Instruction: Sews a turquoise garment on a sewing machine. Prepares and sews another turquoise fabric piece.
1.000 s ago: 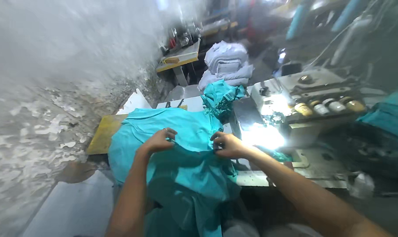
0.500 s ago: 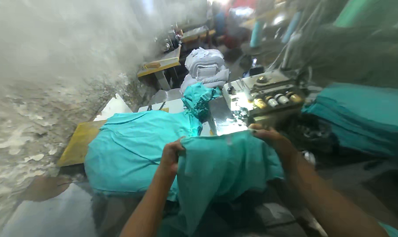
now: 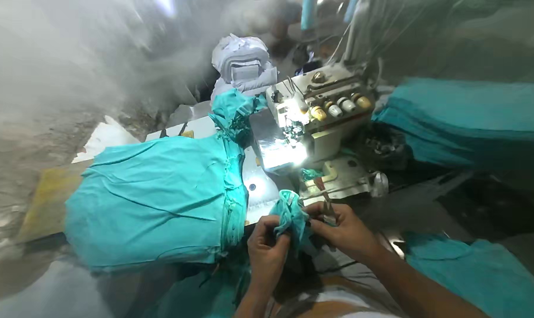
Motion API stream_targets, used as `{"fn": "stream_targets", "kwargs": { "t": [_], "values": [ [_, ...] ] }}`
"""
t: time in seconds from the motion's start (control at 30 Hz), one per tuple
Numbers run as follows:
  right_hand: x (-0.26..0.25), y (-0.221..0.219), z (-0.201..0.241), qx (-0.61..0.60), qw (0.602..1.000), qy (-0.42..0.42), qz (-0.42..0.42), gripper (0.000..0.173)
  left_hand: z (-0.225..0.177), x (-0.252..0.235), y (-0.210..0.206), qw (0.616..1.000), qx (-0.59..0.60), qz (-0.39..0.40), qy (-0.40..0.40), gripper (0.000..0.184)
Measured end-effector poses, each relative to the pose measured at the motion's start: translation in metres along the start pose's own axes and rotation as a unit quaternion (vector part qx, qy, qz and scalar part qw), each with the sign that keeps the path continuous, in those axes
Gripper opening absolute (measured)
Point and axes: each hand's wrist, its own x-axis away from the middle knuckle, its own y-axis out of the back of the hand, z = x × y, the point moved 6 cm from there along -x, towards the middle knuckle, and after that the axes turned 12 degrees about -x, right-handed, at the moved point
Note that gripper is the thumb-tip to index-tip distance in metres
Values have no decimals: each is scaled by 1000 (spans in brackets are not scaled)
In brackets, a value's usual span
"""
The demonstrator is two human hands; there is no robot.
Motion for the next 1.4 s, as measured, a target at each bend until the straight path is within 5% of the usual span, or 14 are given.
{"fn": "stream_targets", "kwargs": {
  "t": [0.4, 0.63, 0.77, 0.9, 1.03, 1.13, 1.2, 1.3, 1.4],
  "values": [
    [10, -7, 5, 117, 990, 79, -23, 18, -8, 12, 2, 975, -140, -7, -173, 26],
    [18, -10, 3, 138, 980, 142, 4, 24, -15, 27, -9, 916, -293, -6, -274, 13],
    [23, -4, -3, 179, 970, 165, -2, 22, -11, 31, -6, 936, -225, 97, -254, 22],
    [32, -3, -10, 142, 976, 159, 41, 14, -5, -6, 17, 953, -204, 90, -205, 8],
    [39, -4, -7, 132, 972, 181, 74, 12, 8, -32, 1, 901, -204, 326, -200, 15],
    [44, 2, 0, 151, 966, 192, 81, 11, 21, -35, -3, 879, -128, 408, -210, 27],
    [47, 10, 5, 159, 964, 198, 76, 11, 23, -33, -1, 894, -47, 392, -211, 33],
    [50, 16, 7, 144, 964, 212, 76, 10, 25, -22, -5, 935, 27, 308, -174, 17],
    [52, 14, 12, 127, 963, 220, 89, 9, 29, -7, -10, 970, 105, 202, -81, 16]
  ]
}}
